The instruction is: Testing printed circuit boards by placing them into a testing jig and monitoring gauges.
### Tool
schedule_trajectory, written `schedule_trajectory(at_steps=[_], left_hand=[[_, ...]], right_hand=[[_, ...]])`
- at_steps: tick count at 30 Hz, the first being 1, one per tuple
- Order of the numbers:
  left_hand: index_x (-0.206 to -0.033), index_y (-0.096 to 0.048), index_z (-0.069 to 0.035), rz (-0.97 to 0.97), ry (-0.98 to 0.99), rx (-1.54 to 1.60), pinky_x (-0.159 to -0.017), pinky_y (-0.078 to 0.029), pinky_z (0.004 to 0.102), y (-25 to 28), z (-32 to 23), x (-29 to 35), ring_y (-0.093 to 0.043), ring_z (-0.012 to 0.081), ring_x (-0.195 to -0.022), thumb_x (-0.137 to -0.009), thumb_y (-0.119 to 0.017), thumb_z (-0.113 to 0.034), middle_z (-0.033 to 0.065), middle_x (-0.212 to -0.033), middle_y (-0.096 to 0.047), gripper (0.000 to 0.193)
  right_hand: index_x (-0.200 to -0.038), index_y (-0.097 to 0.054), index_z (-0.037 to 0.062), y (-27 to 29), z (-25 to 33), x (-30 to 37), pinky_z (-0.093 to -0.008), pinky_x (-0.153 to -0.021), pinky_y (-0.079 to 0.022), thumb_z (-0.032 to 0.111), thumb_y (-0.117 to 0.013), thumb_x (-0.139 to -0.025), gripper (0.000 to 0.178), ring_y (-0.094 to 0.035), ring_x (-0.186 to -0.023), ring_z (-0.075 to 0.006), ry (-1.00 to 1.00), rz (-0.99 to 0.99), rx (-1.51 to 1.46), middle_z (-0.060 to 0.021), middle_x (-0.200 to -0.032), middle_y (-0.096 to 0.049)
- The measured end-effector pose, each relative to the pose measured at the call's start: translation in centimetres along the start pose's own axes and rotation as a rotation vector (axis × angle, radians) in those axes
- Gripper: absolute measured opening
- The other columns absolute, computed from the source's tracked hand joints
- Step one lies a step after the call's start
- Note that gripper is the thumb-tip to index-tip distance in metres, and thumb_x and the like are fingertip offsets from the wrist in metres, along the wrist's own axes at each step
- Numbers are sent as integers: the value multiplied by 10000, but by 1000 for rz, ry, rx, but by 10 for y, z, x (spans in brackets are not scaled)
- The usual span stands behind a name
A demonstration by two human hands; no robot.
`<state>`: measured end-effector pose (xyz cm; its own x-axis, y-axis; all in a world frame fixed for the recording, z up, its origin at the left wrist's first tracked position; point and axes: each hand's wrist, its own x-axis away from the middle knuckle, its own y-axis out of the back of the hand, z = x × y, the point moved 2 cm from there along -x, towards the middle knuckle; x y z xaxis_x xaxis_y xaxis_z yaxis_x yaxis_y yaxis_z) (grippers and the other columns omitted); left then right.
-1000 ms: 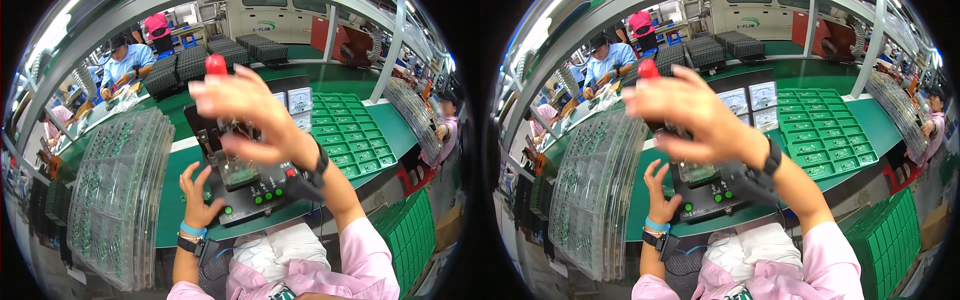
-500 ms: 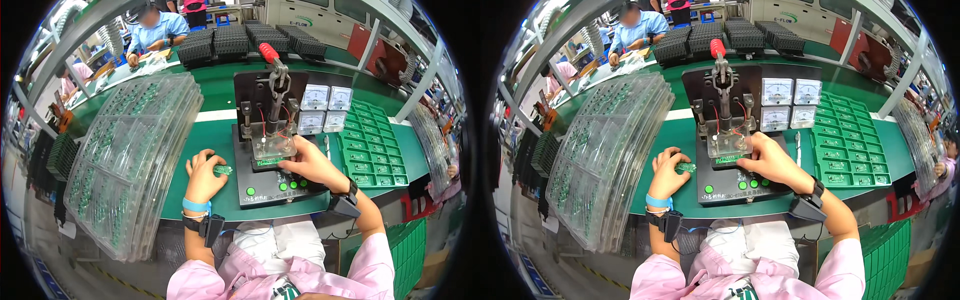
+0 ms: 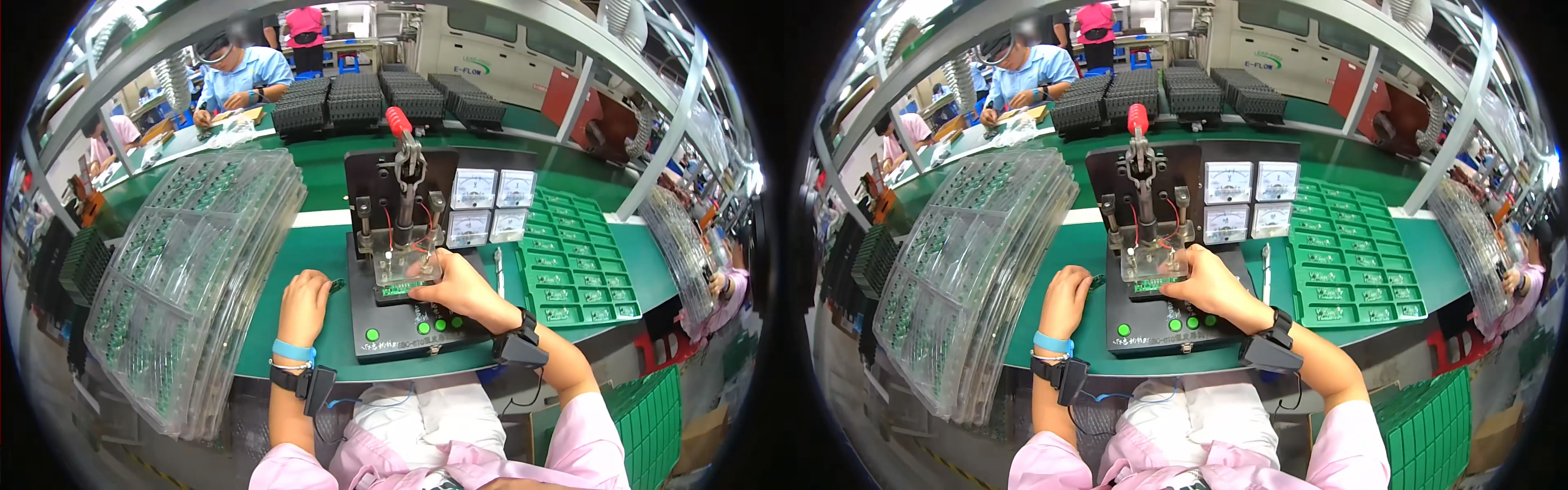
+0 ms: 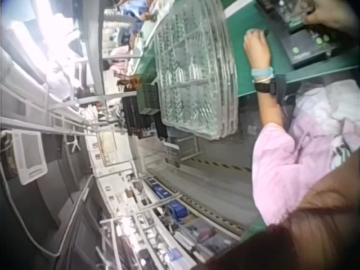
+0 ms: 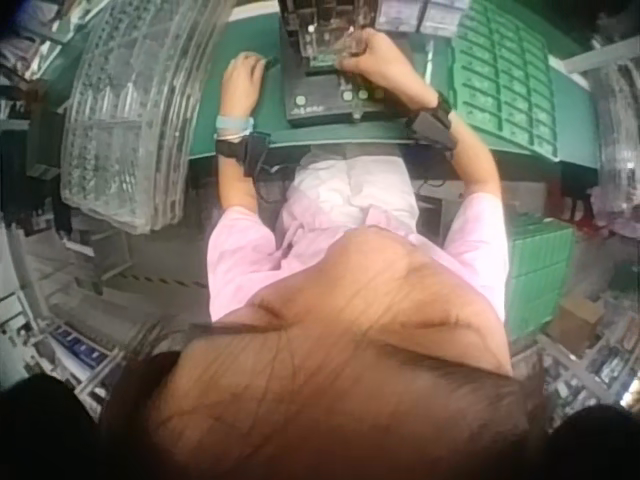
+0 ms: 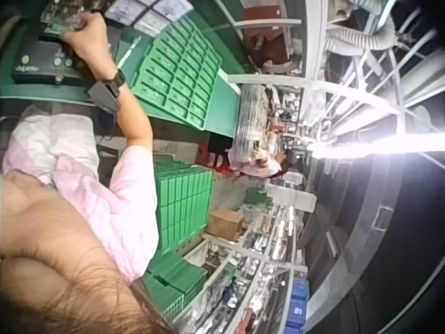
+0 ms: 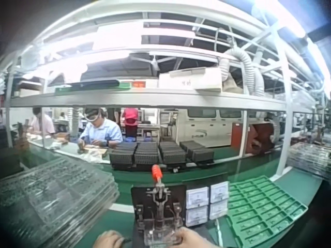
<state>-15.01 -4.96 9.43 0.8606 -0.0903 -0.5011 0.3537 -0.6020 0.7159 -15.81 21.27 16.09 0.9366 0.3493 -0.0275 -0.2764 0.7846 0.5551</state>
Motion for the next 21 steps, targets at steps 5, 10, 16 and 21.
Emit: schedule_trajectory(at_steps=[5, 10, 16, 21], left_hand=[[-969, -645, 34, -96, 119, 235, -669, -504, 351, 1, 0, -2, -656, 260, -734, -958, -546, -117, 152, -856, -657, 180], [-1043, -622, 43, -124, 248, 334, -601, -498, 305, 1, 1, -5, -663, 180, -649, -1003, -494, -144, 156, -820, -676, 230], [-1151, -597, 32, -218, 173, 389, -664, -511, 304, 5, -7, -7, -676, 165, -762, -1002, -486, -110, 142, -951, -689, 234], [-1176, -582, 43, -292, 106, 368, -769, -510, 305, 26, -48, 9, -673, 175, -875, -986, -491, -43, 114, -1029, -682, 227]], right_hand=[[-953, -664, -10, -2, 2, -3, -299, -596, -445, 112, -745, -756, 246, -566, -665, -109, -32, -12, -95, -48, -732, -620], [-925, -618, 37, 17, -10, 22, -216, -596, -424, 100, -768, -778, 219, -536, -687, -38, -73, 1, -169, 19, -725, -570], [-962, -589, 39, 87, -70, 90, -203, -557, -408, 45, -728, -822, 198, -530, -688, -23, -53, -125, -168, 39, -788, -557], [-1060, -576, 17, 184, -145, 189, -233, -601, -477, 49, -709, -825, 272, -550, -688, -72, -185, -495, -140, -20, -849, -592]])
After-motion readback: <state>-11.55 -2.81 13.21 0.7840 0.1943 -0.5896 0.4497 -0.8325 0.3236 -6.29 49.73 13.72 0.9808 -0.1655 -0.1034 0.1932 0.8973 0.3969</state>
